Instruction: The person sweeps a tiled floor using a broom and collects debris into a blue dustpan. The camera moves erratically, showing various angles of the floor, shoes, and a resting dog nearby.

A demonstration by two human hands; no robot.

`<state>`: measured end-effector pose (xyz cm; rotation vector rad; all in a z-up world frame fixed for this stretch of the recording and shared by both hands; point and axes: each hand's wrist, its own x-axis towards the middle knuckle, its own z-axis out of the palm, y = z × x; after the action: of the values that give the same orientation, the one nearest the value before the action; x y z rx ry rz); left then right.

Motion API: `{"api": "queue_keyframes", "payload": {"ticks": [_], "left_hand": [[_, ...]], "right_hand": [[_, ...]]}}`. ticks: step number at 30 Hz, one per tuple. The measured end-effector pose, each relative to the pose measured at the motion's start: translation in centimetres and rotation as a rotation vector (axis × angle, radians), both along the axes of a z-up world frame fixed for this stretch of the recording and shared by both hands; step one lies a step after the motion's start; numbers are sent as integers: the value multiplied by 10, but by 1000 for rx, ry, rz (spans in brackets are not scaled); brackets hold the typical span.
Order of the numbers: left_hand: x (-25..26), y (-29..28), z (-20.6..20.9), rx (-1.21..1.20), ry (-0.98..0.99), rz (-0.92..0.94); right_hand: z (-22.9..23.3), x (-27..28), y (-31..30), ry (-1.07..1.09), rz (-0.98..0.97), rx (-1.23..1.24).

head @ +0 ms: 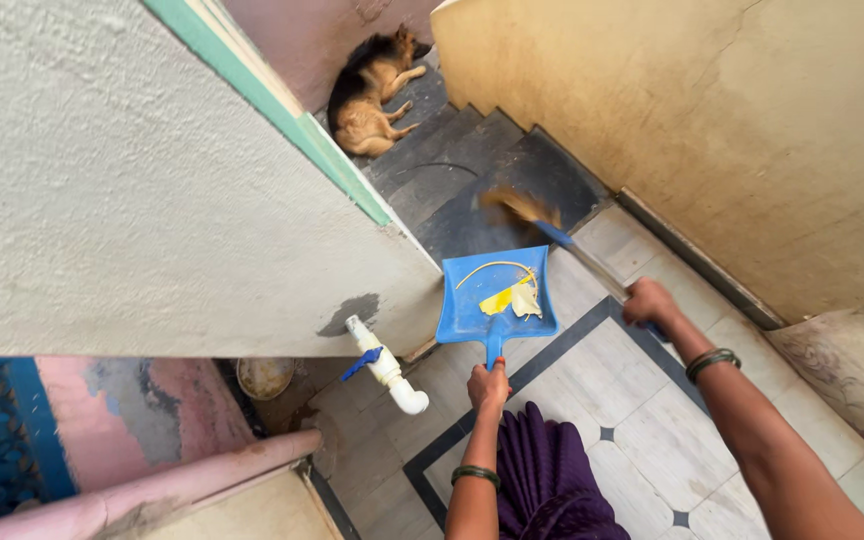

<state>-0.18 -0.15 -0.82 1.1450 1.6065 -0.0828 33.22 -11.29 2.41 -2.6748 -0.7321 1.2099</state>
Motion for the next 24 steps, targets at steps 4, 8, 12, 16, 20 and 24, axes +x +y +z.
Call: {"api": "queue_keyframes", "payload": {"ticks": [4, 8, 12, 16, 20, 24], "left_hand": [[-3, -1, 10, -19, -2, -9], [4, -3, 16, -42, 1, 4], [6, -5, 17, -15, 20, -40], [12, -6, 12, -8, 26, -102], [13, -6, -2, 26, 66, -155], [12, -8, -14, 38, 54, -122]], "right_hand": [[-3, -41, -38, -6, 82, 40], [11, -52, -82, 306, -137, 52], [22, -24, -88, 527, -396, 109], [5, -61, -79, -4, -172, 4], [14, -84, -114, -233, 104, 58], [44, -131, -193, -289, -56, 122]]}}
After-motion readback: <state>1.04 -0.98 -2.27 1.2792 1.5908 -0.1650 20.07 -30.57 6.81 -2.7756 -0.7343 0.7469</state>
